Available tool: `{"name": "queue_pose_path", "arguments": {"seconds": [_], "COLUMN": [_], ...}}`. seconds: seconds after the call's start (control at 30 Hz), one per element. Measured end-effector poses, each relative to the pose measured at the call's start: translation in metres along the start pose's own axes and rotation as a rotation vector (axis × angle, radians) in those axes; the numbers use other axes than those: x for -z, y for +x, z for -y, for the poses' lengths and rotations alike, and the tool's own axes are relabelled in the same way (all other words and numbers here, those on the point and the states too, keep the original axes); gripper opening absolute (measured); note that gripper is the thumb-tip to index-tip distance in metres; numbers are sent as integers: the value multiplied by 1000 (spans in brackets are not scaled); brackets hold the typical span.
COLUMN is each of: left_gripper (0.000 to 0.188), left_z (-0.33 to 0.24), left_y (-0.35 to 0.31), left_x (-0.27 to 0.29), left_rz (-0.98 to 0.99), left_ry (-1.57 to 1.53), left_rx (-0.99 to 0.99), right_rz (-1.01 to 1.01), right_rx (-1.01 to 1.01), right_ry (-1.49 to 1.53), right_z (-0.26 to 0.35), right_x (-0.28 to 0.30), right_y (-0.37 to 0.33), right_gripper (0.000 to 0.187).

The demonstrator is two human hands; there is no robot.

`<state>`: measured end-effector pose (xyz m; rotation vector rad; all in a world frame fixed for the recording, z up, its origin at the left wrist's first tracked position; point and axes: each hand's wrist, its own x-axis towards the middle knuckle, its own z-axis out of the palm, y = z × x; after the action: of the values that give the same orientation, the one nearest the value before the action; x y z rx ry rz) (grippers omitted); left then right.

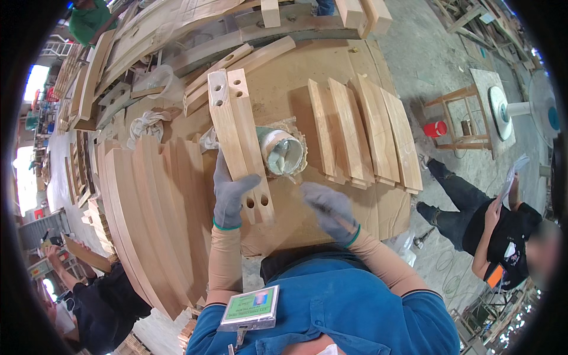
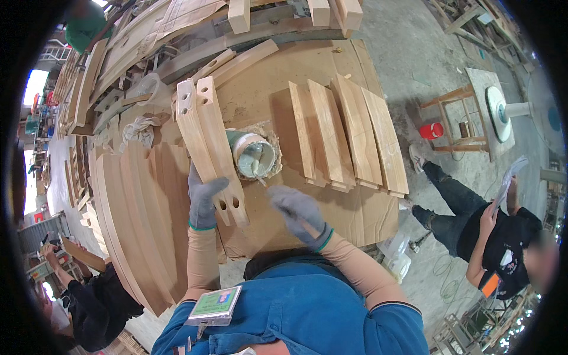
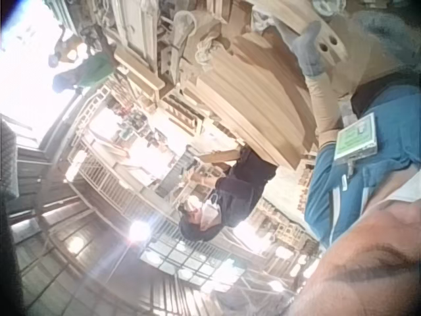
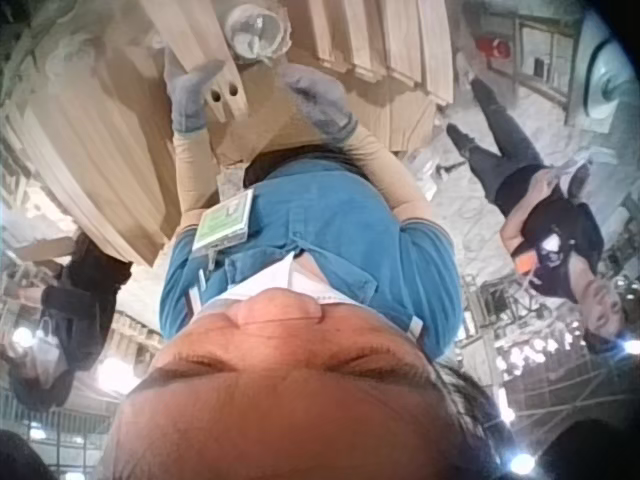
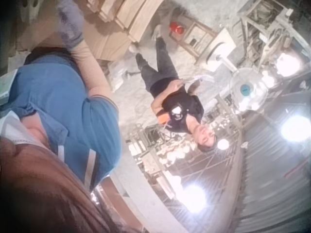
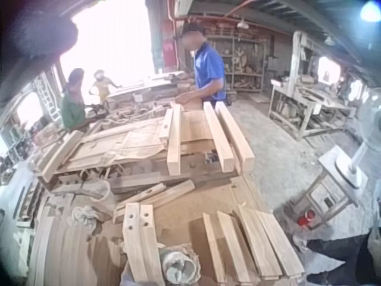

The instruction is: The person applies a filler substance into pre-drilled holes on small wooden pieces using a small brush. They repeatedly dip the brush into a container, apply the filler, and place the treated pieces onto a stack on the workbench.

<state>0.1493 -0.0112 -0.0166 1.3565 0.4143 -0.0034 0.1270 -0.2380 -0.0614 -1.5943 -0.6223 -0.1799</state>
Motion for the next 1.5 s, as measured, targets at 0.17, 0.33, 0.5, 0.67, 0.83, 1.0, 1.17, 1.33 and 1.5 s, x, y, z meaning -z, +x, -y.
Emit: {"name": "queue_pose_path", "arguments": {"seconds": [0.17,0.33,0.5,0.67,0.83,1.0,1.17,1.33,1.5], "left_gripper": [82,81,80,80,82,92,98,103,104], "left_z": [-2,-1,-1,1,-15,-26,-37,-45,-43], "left_y": [1,2,0,-4,-52,-122,-181,-216,-237], "left_x": [1,-1,-4,1,26,34,18,-1,-8], "left_rz": [24,16,-1,-17,-8,149,270,350,423], "left_ry": [4,-14,-7,34,112,35,-34,-41,-23], "left_rx": [17,6,12,1,36,41,126,99,32], "right_rz": [-266,-251,-461,-626,-582,-569,-482,-432,-438], "right_rx": [-605,-627,-774,-956,-912,-721,-506,-259,-170], "right_ry": [486,525,755,1141,1206,1026,931,711,715], "right_z": [-19,-41,-18,-10,9,61,145,180,195], "right_x": [3,-5,-10,-5,21,49,66,70,74], "right_y": [20,18,3,-10,1,20,32,9,-8], "right_gripper": [13,12,10,7,9,8,5,7,10]}}
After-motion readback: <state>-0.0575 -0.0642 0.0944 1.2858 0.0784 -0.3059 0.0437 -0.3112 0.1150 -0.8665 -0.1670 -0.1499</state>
